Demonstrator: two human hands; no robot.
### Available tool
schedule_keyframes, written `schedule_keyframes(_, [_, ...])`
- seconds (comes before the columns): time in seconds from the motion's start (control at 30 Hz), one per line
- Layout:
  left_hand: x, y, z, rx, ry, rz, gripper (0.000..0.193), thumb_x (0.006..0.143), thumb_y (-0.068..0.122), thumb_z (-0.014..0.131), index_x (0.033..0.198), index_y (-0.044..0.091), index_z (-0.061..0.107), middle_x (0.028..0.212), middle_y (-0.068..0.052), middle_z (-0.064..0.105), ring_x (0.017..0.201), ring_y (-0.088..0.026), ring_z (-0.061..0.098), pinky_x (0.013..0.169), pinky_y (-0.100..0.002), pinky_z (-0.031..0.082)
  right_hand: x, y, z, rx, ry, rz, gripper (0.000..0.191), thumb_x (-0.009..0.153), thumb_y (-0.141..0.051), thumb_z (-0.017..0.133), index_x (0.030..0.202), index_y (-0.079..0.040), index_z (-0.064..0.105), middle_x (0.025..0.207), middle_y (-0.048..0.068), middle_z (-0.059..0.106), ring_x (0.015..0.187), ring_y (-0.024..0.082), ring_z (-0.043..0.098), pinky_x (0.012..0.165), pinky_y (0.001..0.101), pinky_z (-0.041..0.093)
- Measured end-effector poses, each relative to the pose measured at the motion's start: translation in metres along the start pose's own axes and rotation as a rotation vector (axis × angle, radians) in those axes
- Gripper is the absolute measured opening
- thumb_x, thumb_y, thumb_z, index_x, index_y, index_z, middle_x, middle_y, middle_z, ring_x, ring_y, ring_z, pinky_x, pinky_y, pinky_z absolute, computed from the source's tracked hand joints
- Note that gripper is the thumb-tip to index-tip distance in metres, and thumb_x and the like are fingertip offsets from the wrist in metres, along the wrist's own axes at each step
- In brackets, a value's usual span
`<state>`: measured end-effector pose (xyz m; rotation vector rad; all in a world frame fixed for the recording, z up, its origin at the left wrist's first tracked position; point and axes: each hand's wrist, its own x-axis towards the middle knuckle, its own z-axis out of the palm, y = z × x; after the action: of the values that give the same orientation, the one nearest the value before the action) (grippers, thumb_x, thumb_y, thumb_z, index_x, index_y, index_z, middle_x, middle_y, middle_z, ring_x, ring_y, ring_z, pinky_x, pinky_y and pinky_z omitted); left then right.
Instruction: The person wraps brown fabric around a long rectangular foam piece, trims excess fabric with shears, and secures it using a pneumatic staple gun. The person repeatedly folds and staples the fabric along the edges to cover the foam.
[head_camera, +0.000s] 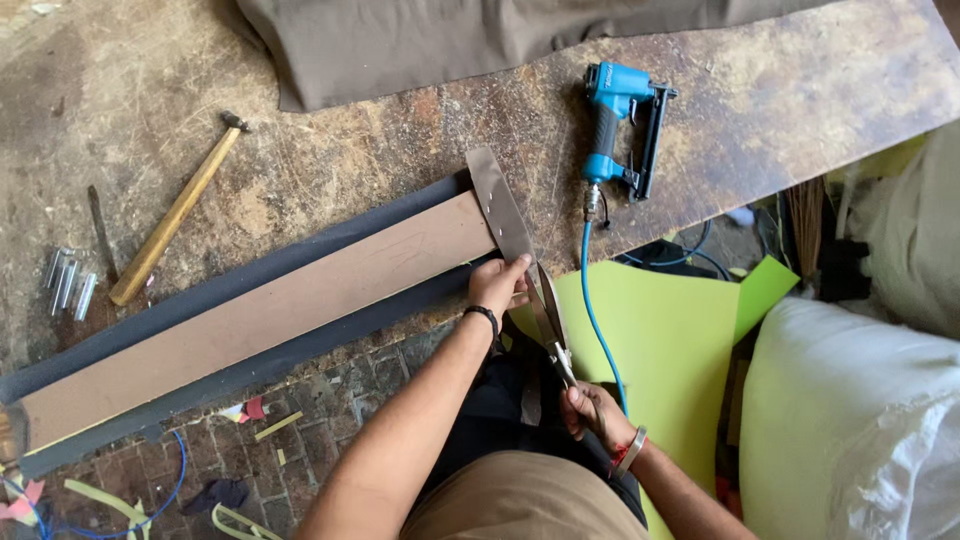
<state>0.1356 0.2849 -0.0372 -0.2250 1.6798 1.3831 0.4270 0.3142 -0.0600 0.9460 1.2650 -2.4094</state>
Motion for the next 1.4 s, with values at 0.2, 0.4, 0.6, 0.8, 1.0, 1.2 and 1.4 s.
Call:
schedule_keyframes(0.2, [0.008, -0.009, 0.005, -0.093, 0.091, 0.100, 0.023, 0.091, 0.020, 0.076, 0.077, 0.008, 0.064, 0.081, -0.004, 0.071, 0.072, -0.014, 0.070, 0.067, -0.031, 0.060, 0.023, -0.026, 0.004, 0.066, -0.072, -0.086, 0.058, 0.089, -0.065, 0.063, 0.076, -0.009, 0.054, 0.065, 0.005, 0.054, 0.057, 0.017, 0.057, 0.051, 0.0296, 0.047])
schedule_keyframes(0.4, [0.010, -0.007, -0.001, -0.169, 0.033, 0.109, 0.017, 0.092, 0.016, 0.074, 0.080, 0.007, 0.067, 0.088, -0.005, 0.074, 0.082, -0.014, 0.072, 0.078, -0.030, 0.061, 0.037, -0.051, 0.011, 0.036, -0.047, -0.089, 0.055, 0.090, -0.060, 0.065, 0.072, -0.010, 0.052, 0.059, 0.004, 0.052, 0.050, 0.016, 0.052, 0.046, 0.0284, 0.042])
schedule_keyframes(0.6, [0.011, -0.017, 0.001, -0.224, 0.065, 0.113, 0.020, 0.092, 0.012, 0.076, 0.078, 0.005, 0.063, 0.086, -0.005, 0.071, 0.083, -0.016, 0.071, 0.081, -0.033, 0.062, 0.019, -0.070, 0.014, -0.145, 0.129, 0.063, 0.054, 0.088, -0.046, 0.075, 0.060, -0.009, 0.048, 0.046, 0.003, 0.046, 0.036, 0.016, 0.044, 0.035, 0.0294, 0.033])
schedule_keyframes(0.8, [0.005, -0.016, 0.002, -0.285, 0.057, 0.107, 0.009, 0.090, 0.010, 0.073, 0.086, 0.004, 0.068, 0.092, -0.006, 0.073, 0.087, -0.017, 0.072, 0.086, -0.034, 0.063, 0.005, -0.089, 0.005, -0.096, 0.091, 0.095, 0.053, 0.090, -0.048, 0.071, 0.059, -0.011, 0.049, 0.046, 0.004, 0.049, 0.036, 0.015, 0.045, 0.036, 0.0281, 0.034])
schedule_keyframes(1.0, [-0.005, -0.014, 0.003, -0.283, 0.064, 0.102, 0.010, 0.091, 0.009, 0.073, 0.092, 0.001, 0.067, 0.094, -0.009, 0.073, 0.089, -0.019, 0.073, 0.087, -0.036, 0.064, -0.002, -0.083, -0.016, -0.173, 0.051, 0.113, 0.055, 0.086, -0.054, 0.075, 0.062, -0.011, 0.049, 0.049, 0.002, 0.048, 0.039, 0.014, 0.045, 0.038, 0.0283, 0.035])
schedule_keyframes(1.2, [-0.032, -0.024, -0.008, -0.245, 0.026, 0.077, 0.011, 0.090, 0.014, 0.070, 0.096, 0.004, 0.071, 0.095, -0.008, 0.075, 0.085, -0.017, 0.074, 0.079, -0.031, 0.063, 0.000, -0.103, -0.100, -0.123, -0.341, 0.176, 0.064, 0.077, -0.076, 0.067, 0.068, -0.014, 0.052, 0.056, -0.005, 0.046, 0.045, 0.008, 0.045, 0.041, 0.0247, 0.035])
schedule_keyframes(1.4, [-0.056, -0.035, -0.008, -0.266, 0.086, 0.109, 0.011, 0.091, 0.015, 0.070, 0.090, 0.004, 0.069, 0.079, -0.004, 0.067, 0.066, -0.012, 0.064, 0.061, -0.028, 0.055, -0.007, -0.154, -0.165, -0.313, -0.516, 0.339, 0.068, 0.077, -0.079, 0.066, 0.071, -0.012, 0.054, 0.057, -0.003, 0.047, 0.046, 0.009, 0.047, 0.040, 0.0240, 0.034])
